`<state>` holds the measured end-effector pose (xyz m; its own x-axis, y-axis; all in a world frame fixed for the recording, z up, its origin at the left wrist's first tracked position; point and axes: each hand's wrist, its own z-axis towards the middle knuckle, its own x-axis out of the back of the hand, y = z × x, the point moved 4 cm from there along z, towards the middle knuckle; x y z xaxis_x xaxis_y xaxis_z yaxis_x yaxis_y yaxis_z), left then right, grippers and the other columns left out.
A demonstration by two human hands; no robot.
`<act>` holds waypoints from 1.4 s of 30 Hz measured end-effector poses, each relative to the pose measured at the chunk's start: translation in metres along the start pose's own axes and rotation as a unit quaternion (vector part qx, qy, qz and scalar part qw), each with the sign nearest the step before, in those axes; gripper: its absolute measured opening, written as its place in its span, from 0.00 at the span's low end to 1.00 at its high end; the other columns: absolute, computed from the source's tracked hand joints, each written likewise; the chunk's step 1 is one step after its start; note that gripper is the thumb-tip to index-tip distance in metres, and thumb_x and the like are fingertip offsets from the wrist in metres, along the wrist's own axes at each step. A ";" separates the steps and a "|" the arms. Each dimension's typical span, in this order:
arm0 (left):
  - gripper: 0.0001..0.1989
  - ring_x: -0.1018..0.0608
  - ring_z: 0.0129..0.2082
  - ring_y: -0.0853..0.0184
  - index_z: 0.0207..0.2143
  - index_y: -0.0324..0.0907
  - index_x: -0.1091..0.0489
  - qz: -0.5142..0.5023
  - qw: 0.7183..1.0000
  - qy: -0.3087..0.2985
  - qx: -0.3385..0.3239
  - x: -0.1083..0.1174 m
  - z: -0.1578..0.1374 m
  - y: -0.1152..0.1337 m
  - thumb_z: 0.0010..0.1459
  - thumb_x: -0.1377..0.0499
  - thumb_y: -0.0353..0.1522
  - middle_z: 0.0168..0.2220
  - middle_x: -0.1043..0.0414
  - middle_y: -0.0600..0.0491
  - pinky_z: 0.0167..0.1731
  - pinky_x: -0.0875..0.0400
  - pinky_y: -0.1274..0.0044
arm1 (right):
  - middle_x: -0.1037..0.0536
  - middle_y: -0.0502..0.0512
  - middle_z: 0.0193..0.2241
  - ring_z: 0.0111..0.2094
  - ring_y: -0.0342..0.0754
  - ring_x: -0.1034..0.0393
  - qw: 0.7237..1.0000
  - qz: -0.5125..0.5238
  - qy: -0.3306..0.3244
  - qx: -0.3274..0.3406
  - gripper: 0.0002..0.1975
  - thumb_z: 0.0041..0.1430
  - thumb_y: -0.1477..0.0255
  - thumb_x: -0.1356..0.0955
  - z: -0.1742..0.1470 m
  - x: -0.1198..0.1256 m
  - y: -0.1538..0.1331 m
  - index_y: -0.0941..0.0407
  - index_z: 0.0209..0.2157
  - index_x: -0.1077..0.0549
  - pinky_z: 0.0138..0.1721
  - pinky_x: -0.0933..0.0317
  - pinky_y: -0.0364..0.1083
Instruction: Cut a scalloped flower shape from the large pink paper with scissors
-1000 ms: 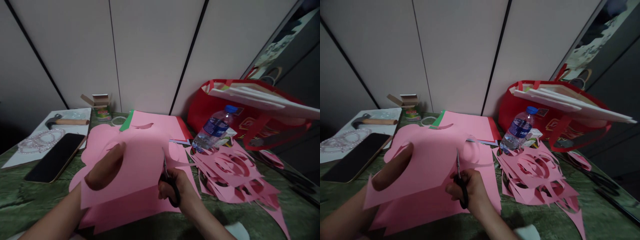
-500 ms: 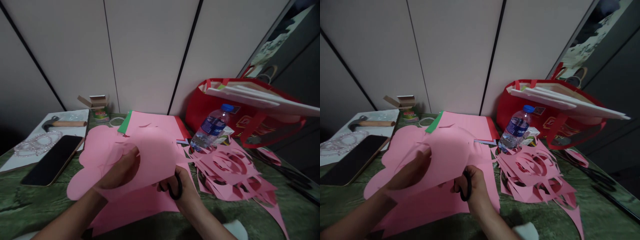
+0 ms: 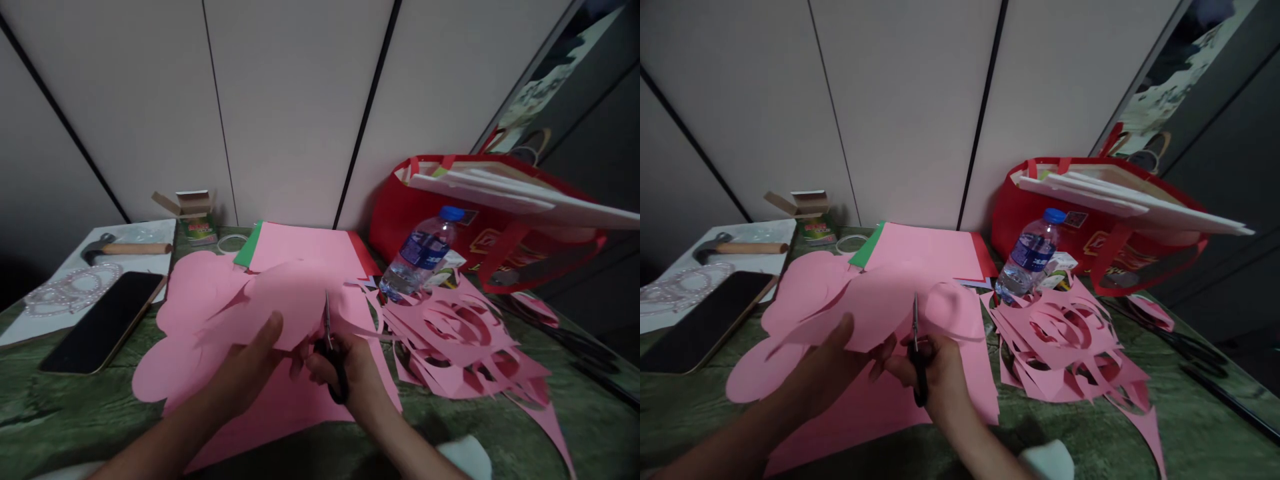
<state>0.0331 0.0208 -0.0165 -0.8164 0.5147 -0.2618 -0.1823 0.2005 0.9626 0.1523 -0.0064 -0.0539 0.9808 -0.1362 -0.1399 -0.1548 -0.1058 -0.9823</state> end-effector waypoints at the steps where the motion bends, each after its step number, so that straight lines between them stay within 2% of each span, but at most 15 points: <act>1: 0.20 0.30 0.22 0.66 0.20 0.40 0.30 -0.036 0.999 0.010 0.004 0.000 0.000 -0.001 0.55 0.52 0.43 0.18 0.32 0.54 0.27 0.34 0.73 | 0.33 0.44 0.12 0.13 0.40 0.41 1.000 0.002 0.001 0.003 0.15 0.32 0.70 0.26 0.000 0.000 0.001 0.59 0.22 0.34 0.14 0.47 0.39; 3: 0.22 0.26 0.27 0.62 0.22 0.38 0.28 -0.090 0.996 0.024 0.015 -0.001 0.000 -0.002 0.57 0.53 0.41 0.22 0.28 0.50 0.31 0.33 0.71 | 0.33 0.44 0.12 0.14 0.40 0.40 1.000 0.009 -0.006 0.006 0.13 0.34 0.70 0.27 0.000 0.000 0.003 0.59 0.23 0.34 0.15 0.45 0.40; 5: 0.20 0.25 0.34 0.58 0.27 0.38 0.27 -0.086 0.994 0.063 0.020 0.000 0.000 0.000 0.57 0.53 0.41 0.29 0.24 0.48 0.36 0.33 0.69 | 0.33 0.42 0.12 0.14 0.41 0.38 0.999 0.019 -0.027 -0.004 0.12 0.38 0.71 0.29 0.000 -0.001 0.005 0.59 0.27 0.33 0.17 0.43 0.40; 8: 0.19 0.25 0.40 0.57 0.31 0.40 0.26 0.017 0.980 0.191 0.046 0.009 -0.004 0.003 0.53 0.49 0.43 0.35 0.23 0.48 0.40 0.33 0.70 | 0.34 0.42 0.11 0.15 0.42 0.36 0.997 0.035 -0.068 -0.023 0.13 0.43 0.71 0.32 -0.001 -0.004 0.005 0.59 0.33 0.31 0.18 0.42 0.41; 10: 0.18 0.25 0.39 0.56 0.30 0.40 0.26 0.119 0.951 0.278 0.071 0.017 -0.009 0.005 0.50 0.46 0.45 0.33 0.23 0.48 0.37 0.31 0.71 | 0.34 0.42 0.11 0.15 0.42 0.37 0.994 0.054 -0.085 -0.033 0.12 0.44 0.70 0.33 -0.002 -0.005 0.005 0.60 0.33 0.31 0.19 0.41 0.42; 12: 0.19 0.24 0.35 0.56 0.28 0.41 0.27 0.206 0.921 0.318 0.091 0.023 -0.012 0.007 0.47 0.45 0.48 0.30 0.24 0.49 0.32 0.30 0.72 | 0.35 0.42 0.11 0.14 0.40 0.39 0.990 0.081 -0.102 -0.046 0.10 0.46 0.69 0.33 -0.002 -0.006 0.005 0.60 0.30 0.30 0.21 0.38 0.43; 15: 0.20 0.25 0.30 0.57 0.26 0.42 0.29 0.276 0.904 0.314 0.092 0.028 -0.012 0.007 0.47 0.46 0.49 0.27 0.25 0.49 0.28 0.30 0.72 | 0.35 0.42 0.12 0.14 0.38 0.41 0.984 0.119 -0.128 -0.044 0.10 0.47 0.67 0.32 -0.003 -0.006 0.005 0.60 0.28 0.31 0.23 0.37 0.45; 20: 0.13 0.25 0.39 0.59 0.30 0.43 0.30 0.254 0.920 0.295 0.042 0.020 -0.013 0.008 0.47 0.43 0.42 0.36 0.24 0.49 0.37 0.31 0.74 | 0.34 0.44 0.17 0.19 0.40 0.38 0.987 0.097 -0.125 0.006 0.15 0.46 0.62 0.30 -0.002 -0.002 -0.005 0.58 0.29 0.33 0.26 0.39 0.44; 25: 0.10 0.24 0.36 0.58 0.26 0.44 0.29 0.255 0.908 0.326 0.072 0.008 -0.018 0.008 0.48 0.43 0.40 0.31 0.23 0.50 0.38 0.31 0.71 | 0.32 0.47 0.22 0.26 0.42 0.36 0.988 0.059 -0.127 0.058 0.14 0.45 0.63 0.29 -0.003 -0.002 -0.017 0.58 0.27 0.32 0.30 0.42 0.42; 29: 0.10 0.24 0.38 0.59 0.29 0.43 0.29 0.238 0.914 0.325 0.049 0.007 -0.018 0.008 0.47 0.43 0.39 0.35 0.23 0.49 0.39 0.31 0.72 | 0.34 0.47 0.23 0.26 0.42 0.38 0.988 0.066 -0.125 0.056 0.13 0.45 0.65 0.29 -0.003 -0.001 -0.015 0.58 0.28 0.33 0.32 0.42 0.44; 33: 0.11 0.25 0.39 0.58 0.27 0.43 0.31 0.237 0.911 0.333 0.058 0.010 -0.019 0.004 0.46 0.42 0.41 0.36 0.24 0.48 0.41 0.32 0.70 | 0.34 0.47 0.23 0.26 0.43 0.39 0.986 0.069 -0.136 0.064 0.12 0.47 0.66 0.29 -0.004 -0.001 -0.014 0.58 0.30 0.33 0.34 0.42 0.45; 42: 0.13 0.26 0.39 0.57 0.25 0.44 0.33 0.243 0.921 0.302 0.046 0.017 -0.017 0.000 0.44 0.41 0.44 0.33 0.24 0.48 0.43 0.34 0.69 | 0.34 0.47 0.23 0.27 0.45 0.37 0.990 0.043 -0.124 0.061 0.11 0.48 0.66 0.30 -0.006 -0.001 -0.017 0.57 0.29 0.33 0.32 0.43 0.45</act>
<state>0.0096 0.0155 -0.0198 -0.9503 0.0101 0.3111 0.3089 0.1538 0.9386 0.1535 -0.0107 -0.0365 0.9660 0.1074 -0.2352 -0.2383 0.0168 -0.9710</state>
